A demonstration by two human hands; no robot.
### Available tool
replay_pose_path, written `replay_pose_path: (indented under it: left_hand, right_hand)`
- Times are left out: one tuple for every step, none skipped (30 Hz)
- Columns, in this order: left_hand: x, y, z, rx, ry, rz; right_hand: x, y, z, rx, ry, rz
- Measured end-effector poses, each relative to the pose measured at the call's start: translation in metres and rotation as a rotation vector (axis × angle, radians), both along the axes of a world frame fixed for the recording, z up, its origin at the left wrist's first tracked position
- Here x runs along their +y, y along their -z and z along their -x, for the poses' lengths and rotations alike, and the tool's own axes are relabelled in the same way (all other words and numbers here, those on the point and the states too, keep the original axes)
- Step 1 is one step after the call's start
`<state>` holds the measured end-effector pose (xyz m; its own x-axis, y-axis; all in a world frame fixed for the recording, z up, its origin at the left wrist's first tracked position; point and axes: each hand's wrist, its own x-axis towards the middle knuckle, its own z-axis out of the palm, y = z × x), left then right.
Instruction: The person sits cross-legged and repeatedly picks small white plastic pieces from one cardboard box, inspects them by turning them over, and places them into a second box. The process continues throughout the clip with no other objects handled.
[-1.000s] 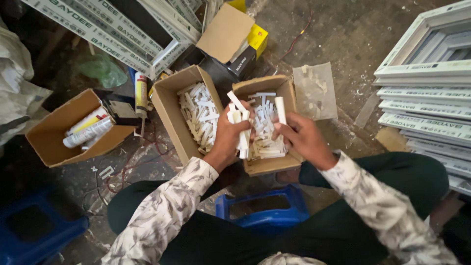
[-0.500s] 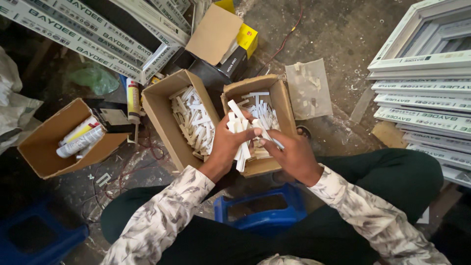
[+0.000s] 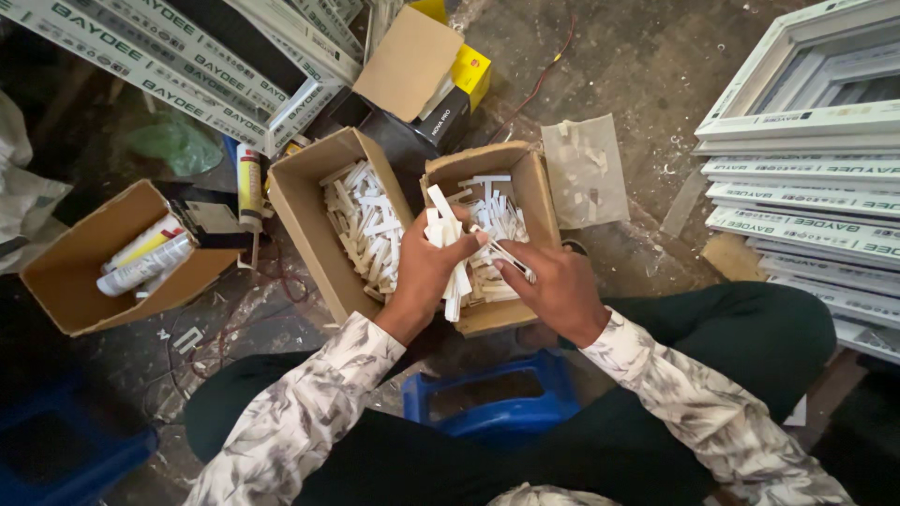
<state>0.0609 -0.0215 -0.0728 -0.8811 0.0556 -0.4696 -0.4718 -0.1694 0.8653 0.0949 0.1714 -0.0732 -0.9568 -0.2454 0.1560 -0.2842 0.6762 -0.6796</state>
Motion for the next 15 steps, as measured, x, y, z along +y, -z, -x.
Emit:
replay_pose_path:
  left_hand:
    - [-0.001, 0.0, 0.0, 0.039, -0.012, -0.007]
    - [-0.002, 0.0, 0.001, 0.079, -0.024, -0.015]
    - [-0.003, 0.0, 0.002, 0.071, -0.051, -0.042]
    - [-0.005, -0.001, 0.003, 0.065, -0.079, -0.07]
    - [-0.008, -0.002, 0.006, 0.061, -0.106, -0.097]
    - [-0.011, -0.003, 0.008, 0.061, -0.106, -0.06]
    - [-0.013, -0.004, 0.01, 0.061, -0.105, -0.022]
    - [-0.015, -0.005, 0.01, 0.056, -0.104, 0.016]
    - [-0.015, -0.007, 0.011, 0.076, -0.105, 0.014]
    - [-0.014, -0.008, 0.011, 0.095, -0.106, 0.012]
    - [-0.014, -0.009, 0.01, 0.112, -0.108, 0.01]
    - [-0.014, -0.01, 0.01, 0.106, -0.105, 0.001]
    - [-0.014, -0.012, 0.01, 0.1, -0.102, -0.007]
    - [-0.014, -0.013, 0.01, 0.095, -0.101, -0.016]
    - [-0.014, -0.014, 0.01, 0.093, -0.095, -0.025]
  right_hand:
    - [0.001, 0.003, 0.0, -0.063, 0.013, 0.094]
    - [0.003, 0.007, 0.0, -0.126, 0.026, 0.187]
    - [0.006, 0.01, 0.0, -0.19, 0.038, 0.279]
    - [0.01, 0.014, 0.003, -0.412, 0.072, 0.501]
    - [0.016, 0.017, 0.008, -0.634, 0.104, 0.723]
    - [0.021, 0.02, 0.012, -0.856, 0.135, 0.945]
    - [0.026, 0.022, 0.017, -0.92, 0.115, 1.048]
    - [0.029, 0.024, 0.02, -0.987, 0.097, 1.15]
    - [0.031, 0.024, 0.023, -1.05, 0.077, 1.253]
    - [0.032, 0.023, 0.024, -1.051, 0.071, 1.221]
    - [0.034, 0.02, 0.024, -1.053, 0.065, 1.188]
    - [0.035, 0.016, 0.024, -1.053, 0.06, 1.156]
    - [0.034, 0.013, 0.024, -1.049, 0.059, 1.146]
    - [0.033, 0.009, 0.024, -1.045, 0.056, 1.136]
    - [0.031, 0.006, 0.024, -1.042, 0.052, 1.125]
